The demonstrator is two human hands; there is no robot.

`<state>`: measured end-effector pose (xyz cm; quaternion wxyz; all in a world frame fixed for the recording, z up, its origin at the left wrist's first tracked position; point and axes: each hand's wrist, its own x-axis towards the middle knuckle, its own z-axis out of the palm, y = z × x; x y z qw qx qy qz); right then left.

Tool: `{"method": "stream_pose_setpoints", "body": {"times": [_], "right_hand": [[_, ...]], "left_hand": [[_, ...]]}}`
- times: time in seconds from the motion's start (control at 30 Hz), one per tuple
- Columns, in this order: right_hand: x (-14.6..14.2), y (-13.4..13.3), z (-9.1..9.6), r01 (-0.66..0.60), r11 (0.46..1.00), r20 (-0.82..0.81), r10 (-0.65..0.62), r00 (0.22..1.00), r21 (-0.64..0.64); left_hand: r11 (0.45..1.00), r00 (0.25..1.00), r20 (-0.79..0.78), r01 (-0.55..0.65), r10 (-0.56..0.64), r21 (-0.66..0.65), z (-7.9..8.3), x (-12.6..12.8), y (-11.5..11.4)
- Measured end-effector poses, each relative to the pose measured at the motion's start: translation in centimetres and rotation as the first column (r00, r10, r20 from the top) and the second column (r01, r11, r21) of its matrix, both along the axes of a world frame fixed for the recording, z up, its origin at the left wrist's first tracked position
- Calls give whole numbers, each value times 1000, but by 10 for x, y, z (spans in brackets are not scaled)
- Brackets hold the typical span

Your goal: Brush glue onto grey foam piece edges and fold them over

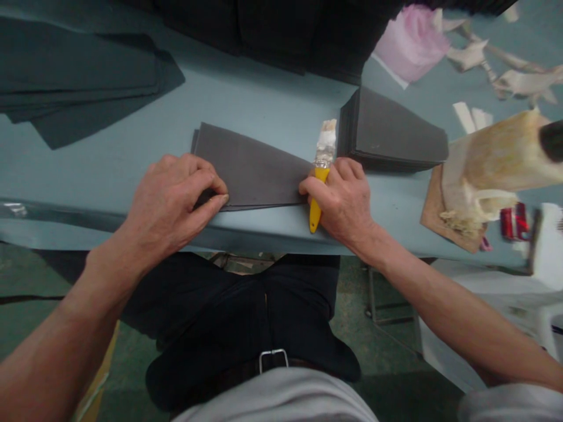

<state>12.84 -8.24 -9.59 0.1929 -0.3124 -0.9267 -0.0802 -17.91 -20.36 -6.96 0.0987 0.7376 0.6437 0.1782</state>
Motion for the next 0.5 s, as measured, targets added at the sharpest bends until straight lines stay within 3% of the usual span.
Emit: {"method": "stream_pose_setpoints", "body": {"times": [0.3,0.5], "right_hand": [[-1,1,-3,-22,996,-20,24,1000,85],[-1,2,-4,-27,986,42,20,999,164]], "left_hand": [[999,999,14,-38,38,-30,0,1,0],[994,999,-34,-37,34,-107,8,3,5]]}}
